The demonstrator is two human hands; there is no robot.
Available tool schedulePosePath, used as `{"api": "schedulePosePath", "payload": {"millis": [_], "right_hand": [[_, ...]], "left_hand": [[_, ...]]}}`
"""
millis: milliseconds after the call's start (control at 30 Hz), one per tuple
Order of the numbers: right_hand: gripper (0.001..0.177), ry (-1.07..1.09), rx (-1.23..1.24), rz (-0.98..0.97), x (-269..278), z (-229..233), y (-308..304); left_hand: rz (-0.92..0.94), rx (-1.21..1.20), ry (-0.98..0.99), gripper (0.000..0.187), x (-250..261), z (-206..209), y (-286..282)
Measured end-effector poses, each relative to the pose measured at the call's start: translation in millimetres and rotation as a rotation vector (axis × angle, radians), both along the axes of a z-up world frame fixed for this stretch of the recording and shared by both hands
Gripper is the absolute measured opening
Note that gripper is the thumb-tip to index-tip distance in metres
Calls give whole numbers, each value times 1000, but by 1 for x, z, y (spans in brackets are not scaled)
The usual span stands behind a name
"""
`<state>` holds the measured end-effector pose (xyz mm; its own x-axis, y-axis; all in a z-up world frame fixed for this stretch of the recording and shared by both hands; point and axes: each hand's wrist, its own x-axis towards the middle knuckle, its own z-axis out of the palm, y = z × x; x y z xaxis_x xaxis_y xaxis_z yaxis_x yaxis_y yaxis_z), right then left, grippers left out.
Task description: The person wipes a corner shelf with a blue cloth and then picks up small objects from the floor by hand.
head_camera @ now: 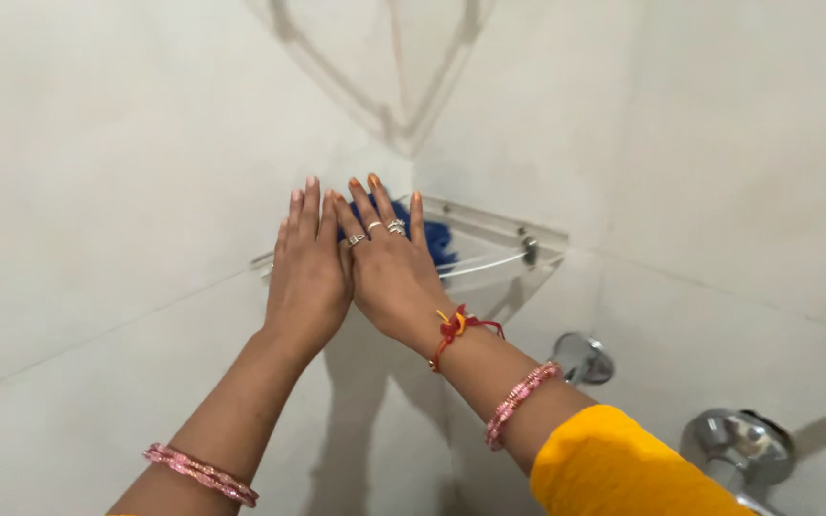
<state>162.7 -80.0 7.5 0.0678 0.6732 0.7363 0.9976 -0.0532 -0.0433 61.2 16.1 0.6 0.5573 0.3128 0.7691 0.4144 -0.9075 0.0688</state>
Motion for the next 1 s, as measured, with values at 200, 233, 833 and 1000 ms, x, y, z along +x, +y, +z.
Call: {"api": "schedulePosePath", "payload": {"millis": [200,233,833,1000], "right_hand": [[59,237,-400,-134,35,18,7],[61,309,-448,-136,34,21,5],[74,512,-547,-217,52,12,32],[72,539,-601,-286,82,10,53]], "left_hand": [[-192,-257,322,46,51,-2,58],[-165,-307,355,46,52,-1,59],[-120,-370,545,42,73,36,56],[-208,-362,551,47,97,17,88]]}}
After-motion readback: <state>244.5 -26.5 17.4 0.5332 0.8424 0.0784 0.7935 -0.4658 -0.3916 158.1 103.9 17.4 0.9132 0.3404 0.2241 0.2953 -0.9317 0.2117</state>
